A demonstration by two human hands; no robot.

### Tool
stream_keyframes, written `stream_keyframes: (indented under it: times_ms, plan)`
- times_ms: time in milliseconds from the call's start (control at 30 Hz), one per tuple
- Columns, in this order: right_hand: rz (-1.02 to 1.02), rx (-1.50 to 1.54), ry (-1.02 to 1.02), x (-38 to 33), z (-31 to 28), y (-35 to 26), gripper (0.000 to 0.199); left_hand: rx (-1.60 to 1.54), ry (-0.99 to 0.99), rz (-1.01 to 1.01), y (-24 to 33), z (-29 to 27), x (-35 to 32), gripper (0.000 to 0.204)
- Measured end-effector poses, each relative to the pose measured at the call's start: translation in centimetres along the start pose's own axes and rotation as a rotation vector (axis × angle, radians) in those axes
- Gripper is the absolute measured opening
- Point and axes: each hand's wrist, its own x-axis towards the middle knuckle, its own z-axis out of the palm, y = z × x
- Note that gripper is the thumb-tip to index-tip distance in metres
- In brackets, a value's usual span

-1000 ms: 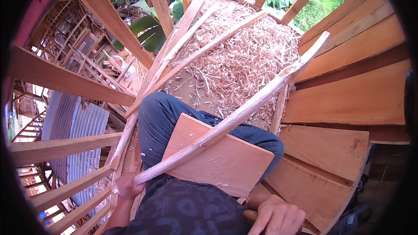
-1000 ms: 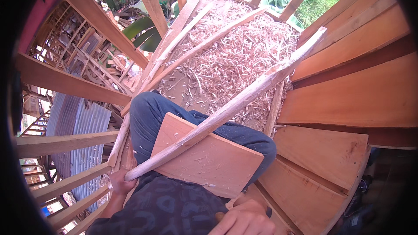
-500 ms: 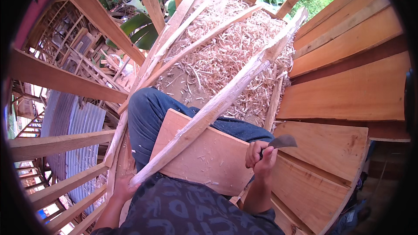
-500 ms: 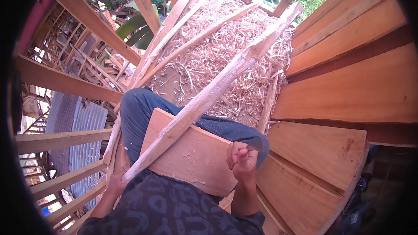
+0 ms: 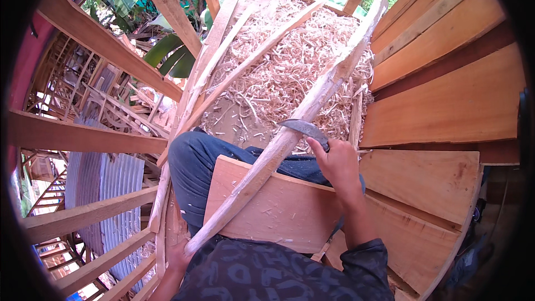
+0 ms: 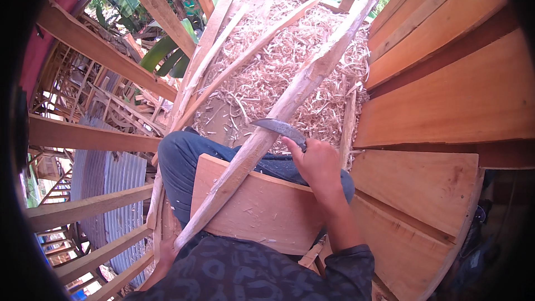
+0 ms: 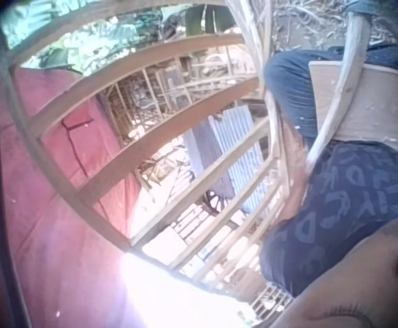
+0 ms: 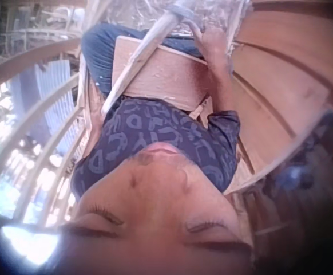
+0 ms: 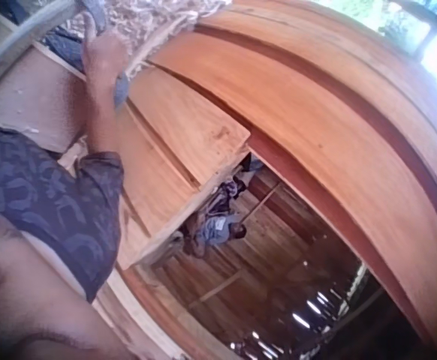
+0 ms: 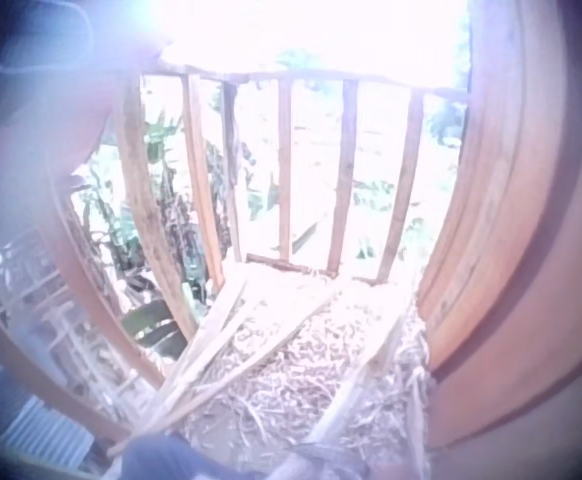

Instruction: The person sits cross-legged and uses a curved knife to shave and shape a long wooden stick held against a small wooden board on their lap. Wood shavings accumulate on the board and surrounding floor as the person repeatedly scrapes the stick's surface.

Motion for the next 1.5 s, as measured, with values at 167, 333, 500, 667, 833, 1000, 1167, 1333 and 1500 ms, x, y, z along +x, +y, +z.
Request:
stream_keyframes:
  times_ms: [167,333,500,667,833,1000,1167,1333,1500]
  plan:
    - [0.168,0.086,0.011,1.6,-1.3,1.4,0.062,0.033,0.042,0.026,-1.3,0.7,-0.3,0.035]
    - [-0.043,0.004,0.018,0.3,0.7,-0.4,0.061,0.047,0.033,0.051,-0.7,0.4,0.3,0.037]
    - [0.213,0.126,0.01,1.8,-1.1,1.1,0.059,0.035,0.042,0.058,-1.2,0.6,0.3,0.037]
    - [-0.034,0.037,0.056,-0.7,1.1,-0.2,0.061,0.01,0.047,0.044,-1.2,0.9,0.4,0.037]
    - [0.109,0.077,-0.006,-0.4,0.3,0.1,0.058,0.018,0.06,0.064,-0.6,0.4,0.6,0.04]
    - [0.066,0.039,0.059,0.5,-0.1,0.2,0.056,0.065,0.07,0.092,-1.7,1.3,0.3,0.041]
    - [0.034,0.07,0.098,-0.9,0.6,-0.7,0.056,0.05,0.063,0.09,-1.3,1.0,0.2,0.04]
    - [0.24,0.182,0.203,1.9,-1.0,1.9,0.057,0.08,0.087,0.077,-1.5,1.2,-0.5,0.04]
    - [0.079,0.047,0.132,-0.1,-1.2,-0.2,0.053,0.131,0.129,0.112,-1.3,1.3,-0.5,0.043]
